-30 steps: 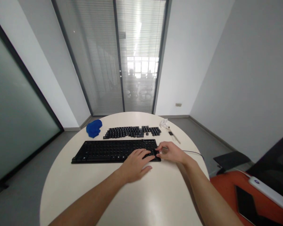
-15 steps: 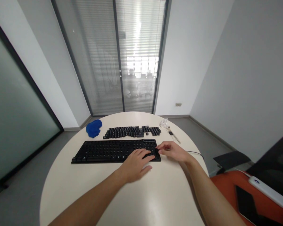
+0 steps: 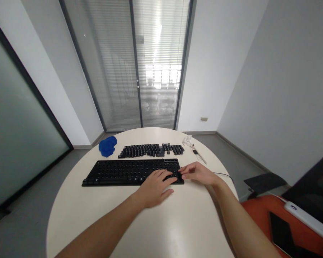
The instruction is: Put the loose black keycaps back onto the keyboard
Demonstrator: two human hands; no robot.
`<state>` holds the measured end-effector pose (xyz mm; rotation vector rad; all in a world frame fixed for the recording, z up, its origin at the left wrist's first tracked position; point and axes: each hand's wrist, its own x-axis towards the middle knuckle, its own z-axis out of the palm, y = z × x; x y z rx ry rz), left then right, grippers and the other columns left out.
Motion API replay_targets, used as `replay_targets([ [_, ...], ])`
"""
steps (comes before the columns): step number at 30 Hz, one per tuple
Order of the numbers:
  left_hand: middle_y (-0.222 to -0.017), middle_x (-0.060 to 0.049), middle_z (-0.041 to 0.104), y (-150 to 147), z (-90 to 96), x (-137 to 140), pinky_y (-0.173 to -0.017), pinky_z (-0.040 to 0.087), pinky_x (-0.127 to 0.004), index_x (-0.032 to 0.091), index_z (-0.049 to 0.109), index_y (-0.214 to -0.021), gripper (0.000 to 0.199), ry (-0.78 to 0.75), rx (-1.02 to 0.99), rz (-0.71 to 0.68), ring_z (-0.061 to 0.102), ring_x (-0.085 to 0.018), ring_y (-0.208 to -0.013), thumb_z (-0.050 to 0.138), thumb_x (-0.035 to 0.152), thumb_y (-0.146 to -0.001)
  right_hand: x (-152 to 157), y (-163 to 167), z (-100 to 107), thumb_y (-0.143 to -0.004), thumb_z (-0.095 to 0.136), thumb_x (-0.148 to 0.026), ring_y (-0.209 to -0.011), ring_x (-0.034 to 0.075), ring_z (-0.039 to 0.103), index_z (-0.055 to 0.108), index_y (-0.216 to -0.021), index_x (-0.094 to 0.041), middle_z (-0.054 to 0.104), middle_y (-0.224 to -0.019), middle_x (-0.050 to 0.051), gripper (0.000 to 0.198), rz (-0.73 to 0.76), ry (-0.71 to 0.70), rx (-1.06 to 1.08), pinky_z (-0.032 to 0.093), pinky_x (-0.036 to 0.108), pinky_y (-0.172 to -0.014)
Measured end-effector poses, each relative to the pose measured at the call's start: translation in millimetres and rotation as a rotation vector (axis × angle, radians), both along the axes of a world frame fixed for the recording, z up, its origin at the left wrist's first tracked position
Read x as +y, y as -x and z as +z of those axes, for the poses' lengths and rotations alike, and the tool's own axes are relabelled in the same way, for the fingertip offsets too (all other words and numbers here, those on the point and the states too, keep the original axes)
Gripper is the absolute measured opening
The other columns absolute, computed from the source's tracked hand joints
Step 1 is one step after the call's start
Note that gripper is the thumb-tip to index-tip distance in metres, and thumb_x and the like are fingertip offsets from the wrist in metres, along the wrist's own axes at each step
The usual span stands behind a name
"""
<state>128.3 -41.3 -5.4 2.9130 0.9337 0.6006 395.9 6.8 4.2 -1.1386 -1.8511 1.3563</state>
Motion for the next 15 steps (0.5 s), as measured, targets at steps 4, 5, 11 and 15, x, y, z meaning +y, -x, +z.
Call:
replay_targets([
  [4,-0.141,-0.008,0.055,0.6,-0.3,0.2,-0.112,0.038,-0.048,0.028,0.049,-0.142,0.044,-0.004,-0.003,-0.002,0.048,-0.027,-0.131,0.053,0.037,-0.099,-0.7,1.1,0.8,-0.061,0.087,-0.05,-0.105,0.027,0.067,0.081,-0.078,-0.018,0.076,-0.108,0.011,0.037,0.008,-0.007,-0.01,0.048,0.04,-0.098],
  [5,-0.141,-0.008,0.055,0.6,-0.2,0.2,-0.112,0.038,-0.048,0.027,0.05,-0.141,0.044,-0.005,-0.004,-0.002,0.048,-0.027,-0.131,0.053,0.037,-0.099,-0.9,1.4,0.9,-0.061,0.087,-0.049,-0.105,0.027,0.067,0.081,-0.078,-0.018,0.076,-0.108,0.011,0.036,0.007,-0.007,-0.01,0.048,0.04,-0.098],
  [11,-0.141,-0.008,0.055,0.4,-0.4,0.4,-0.112,0.038,-0.048,0.028,0.049,-0.142,0.044,-0.005,-0.006,0.0,0.048,-0.027,-0.131,0.052,0.038,-0.099,-1.6,2.0,0.8,-0.058,0.09,-0.047,-0.102,0.026,0.067,0.081,-0.074,-0.018,0.076,-0.105,0.01,0.034,-0.009,0.014,0.002,0.05,0.041,-0.097],
  [15,-0.141,-0.008,0.054,0.3,0.3,0.1,-0.112,0.038,-0.048,0.027,0.049,-0.142,0.044,-0.004,0.001,-0.002,0.047,-0.027,-0.132,0.052,0.038,-0.099,-0.8,1.1,-0.9,-0.058,0.091,-0.043,-0.102,0.026,0.067,0.081,-0.074,-0.018,0.075,-0.104,0.01,0.031,0.0,0.02,0.014,0.049,0.04,-0.098],
])
